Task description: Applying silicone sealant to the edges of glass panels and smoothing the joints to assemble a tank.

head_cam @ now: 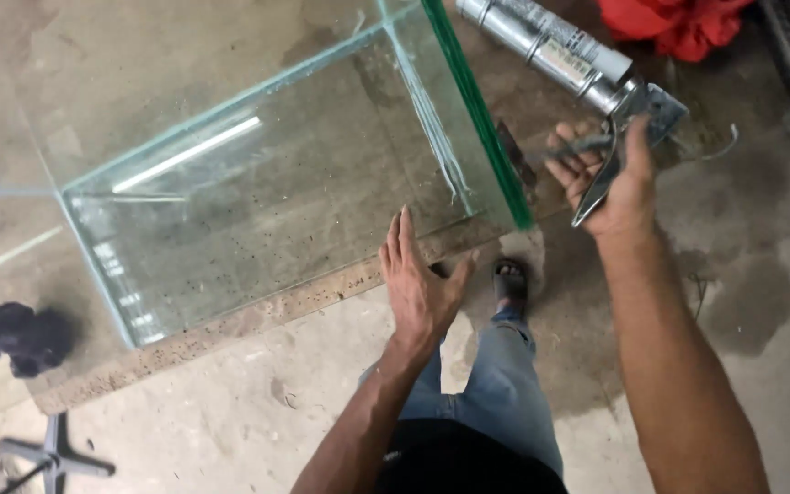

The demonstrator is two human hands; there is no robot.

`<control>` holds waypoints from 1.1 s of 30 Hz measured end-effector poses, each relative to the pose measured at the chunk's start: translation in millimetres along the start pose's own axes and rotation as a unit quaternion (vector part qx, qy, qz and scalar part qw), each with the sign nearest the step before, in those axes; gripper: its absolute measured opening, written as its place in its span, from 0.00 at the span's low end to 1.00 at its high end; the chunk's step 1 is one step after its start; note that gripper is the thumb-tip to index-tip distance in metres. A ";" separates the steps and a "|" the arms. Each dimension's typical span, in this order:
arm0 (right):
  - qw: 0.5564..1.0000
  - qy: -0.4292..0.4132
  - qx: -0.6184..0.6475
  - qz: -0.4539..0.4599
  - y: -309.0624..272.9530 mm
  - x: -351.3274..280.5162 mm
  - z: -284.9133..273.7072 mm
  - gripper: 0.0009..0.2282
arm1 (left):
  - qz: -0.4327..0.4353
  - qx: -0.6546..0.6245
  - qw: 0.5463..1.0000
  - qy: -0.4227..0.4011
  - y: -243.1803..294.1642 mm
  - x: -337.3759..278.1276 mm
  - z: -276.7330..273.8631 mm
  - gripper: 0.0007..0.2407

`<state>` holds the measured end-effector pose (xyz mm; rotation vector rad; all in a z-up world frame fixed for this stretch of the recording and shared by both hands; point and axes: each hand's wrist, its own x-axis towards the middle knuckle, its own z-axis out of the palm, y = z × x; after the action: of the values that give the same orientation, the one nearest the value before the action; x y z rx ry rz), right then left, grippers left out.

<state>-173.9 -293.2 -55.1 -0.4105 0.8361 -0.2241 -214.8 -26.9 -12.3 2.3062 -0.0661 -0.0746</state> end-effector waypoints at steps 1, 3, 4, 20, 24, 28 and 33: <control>0.998 -0.029 -0.055 0.032 -10.7 7.6 7.6 0.30 | -0.002 0.007 1.000 0.008 -1.3 -0.3 4.4 0.44; 0.974 -0.001 -0.227 0.018 -18.6 24.5 5.2 0.36 | -0.001 0.028 0.999 0.024 -11.7 -1.0 21.0 0.46; 0.921 0.026 -0.388 -0.003 -22.4 32.5 2.8 0.43 | 0.009 0.044 0.998 0.036 -17.1 -2.4 29.6 0.47; 0.689 -0.287 -0.564 -0.354 66.8 -48.7 7.2 0.20 | 0.124 0.096 0.977 0.142 6.0 9.9 38.5 0.13; 0.781 -0.228 -0.556 -0.172 93.2 20.5 -77.1 0.17 | 0.124 0.104 0.959 0.233 40.3 12.2 42.3 0.14; 0.843 -0.207 -0.490 -0.072 115.9 62.7 -106.8 0.13 | 0.103 0.108 0.954 0.261 38.7 16.8 52.5 0.17; 0.837 -0.232 -0.492 -0.059 119.7 64.4 -87.8 0.13 | 0.105 0.105 0.944 0.296 46.3 21.4 51.9 0.15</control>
<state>-194.3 -231.3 -203.2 -1.4307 0.3779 0.2212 -198.5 -97.7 -13.5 2.4206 -0.0110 0.7642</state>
